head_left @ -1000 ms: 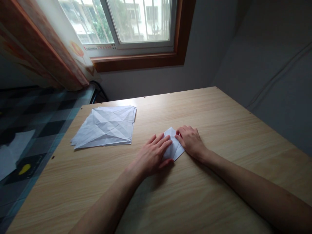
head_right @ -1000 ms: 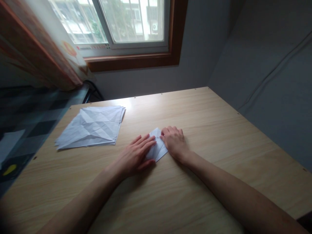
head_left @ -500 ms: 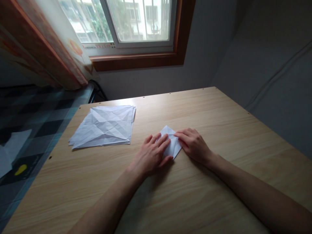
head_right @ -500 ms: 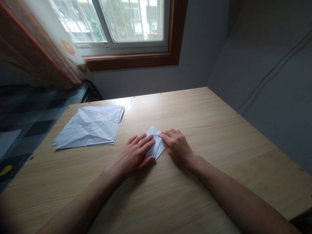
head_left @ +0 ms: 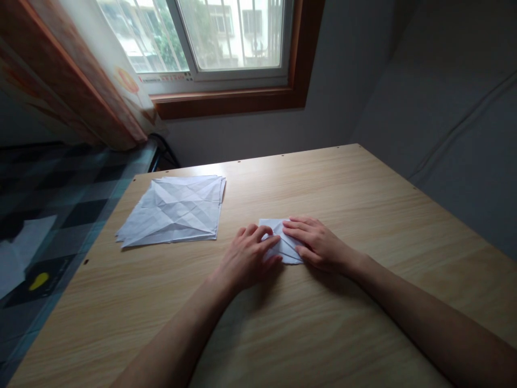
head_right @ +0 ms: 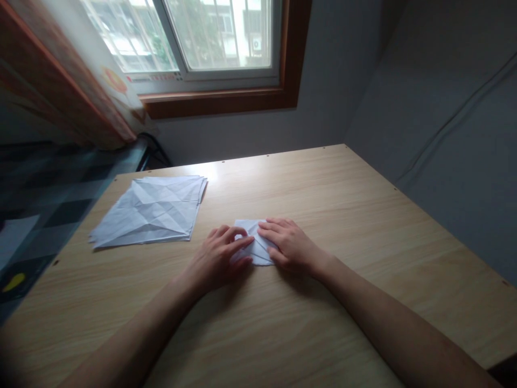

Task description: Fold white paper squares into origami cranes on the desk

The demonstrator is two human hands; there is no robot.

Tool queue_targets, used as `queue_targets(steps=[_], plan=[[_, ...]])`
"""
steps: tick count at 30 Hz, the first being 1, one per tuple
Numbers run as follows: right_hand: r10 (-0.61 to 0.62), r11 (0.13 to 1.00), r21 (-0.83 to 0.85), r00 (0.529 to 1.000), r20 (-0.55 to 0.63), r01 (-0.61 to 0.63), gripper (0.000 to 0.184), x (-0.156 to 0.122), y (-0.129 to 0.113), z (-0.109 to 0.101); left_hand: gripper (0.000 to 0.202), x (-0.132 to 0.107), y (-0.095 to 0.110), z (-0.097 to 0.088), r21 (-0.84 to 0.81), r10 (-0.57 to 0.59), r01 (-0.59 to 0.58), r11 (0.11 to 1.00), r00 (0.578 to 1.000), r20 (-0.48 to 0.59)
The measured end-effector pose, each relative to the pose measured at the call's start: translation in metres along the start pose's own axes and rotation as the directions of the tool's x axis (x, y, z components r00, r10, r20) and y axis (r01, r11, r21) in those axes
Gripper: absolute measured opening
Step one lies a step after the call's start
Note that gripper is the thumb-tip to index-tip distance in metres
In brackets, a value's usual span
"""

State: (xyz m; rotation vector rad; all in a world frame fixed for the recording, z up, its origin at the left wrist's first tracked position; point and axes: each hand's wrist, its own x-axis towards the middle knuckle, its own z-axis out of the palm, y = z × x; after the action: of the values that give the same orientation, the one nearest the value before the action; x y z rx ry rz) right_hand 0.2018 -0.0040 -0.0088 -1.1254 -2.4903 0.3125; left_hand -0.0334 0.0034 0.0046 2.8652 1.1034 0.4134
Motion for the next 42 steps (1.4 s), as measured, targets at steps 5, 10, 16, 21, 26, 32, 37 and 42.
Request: queue_targets(steps=[5,10,16,21,26,32,37,42], plan=[[-0.025,0.999,0.021,0.998,-0.065,0.027,0.029,-0.001,0.003,-0.001,0.038,-0.002,-0.002,0.003,-0.002,-0.001,0.001,1.000,0.999,-0.043],[-0.023,1.000,-0.022,0.986,-0.166,0.020,0.067,-0.002,0.007,0.000,0.064,-0.002,-0.003,0.004,-0.035,-0.062,0.059,0.998,0.995,-0.083],[-0.152,0.986,-0.097,0.975,-0.161,0.138,0.055,-0.001,0.002,0.001,0.051,0.000,-0.005,0.004,-0.073,-0.069,0.060,0.996,0.990,-0.121],[-0.102,0.990,-0.106,0.987,-0.122,0.090,0.018,-0.003,0.002,-0.008,0.044,0.000,-0.006,0.003,-0.079,-0.018,0.007,0.997,0.990,-0.140],[-0.079,0.996,0.039,0.997,-0.019,0.080,0.034,-0.008,0.010,-0.013,0.051,0.000,-0.007,0.002,-0.038,0.013,-0.018,0.999,0.993,-0.116],[-0.105,0.994,0.001,0.994,-0.041,0.105,0.034,-0.008,0.014,-0.012,0.053,-0.001,-0.008,0.001,0.004,0.047,-0.047,0.999,0.994,-0.099],[-0.175,0.985,-0.023,0.981,-0.081,0.174,0.021,-0.007,0.014,-0.011,0.054,-0.001,-0.008,0.003,-0.008,0.045,-0.046,0.999,0.991,-0.127],[-0.212,0.977,-0.049,0.964,-0.160,0.207,0.015,-0.006,0.018,-0.009,0.053,-0.001,-0.008,0.002,0.003,0.042,-0.042,0.999,0.990,-0.132]])
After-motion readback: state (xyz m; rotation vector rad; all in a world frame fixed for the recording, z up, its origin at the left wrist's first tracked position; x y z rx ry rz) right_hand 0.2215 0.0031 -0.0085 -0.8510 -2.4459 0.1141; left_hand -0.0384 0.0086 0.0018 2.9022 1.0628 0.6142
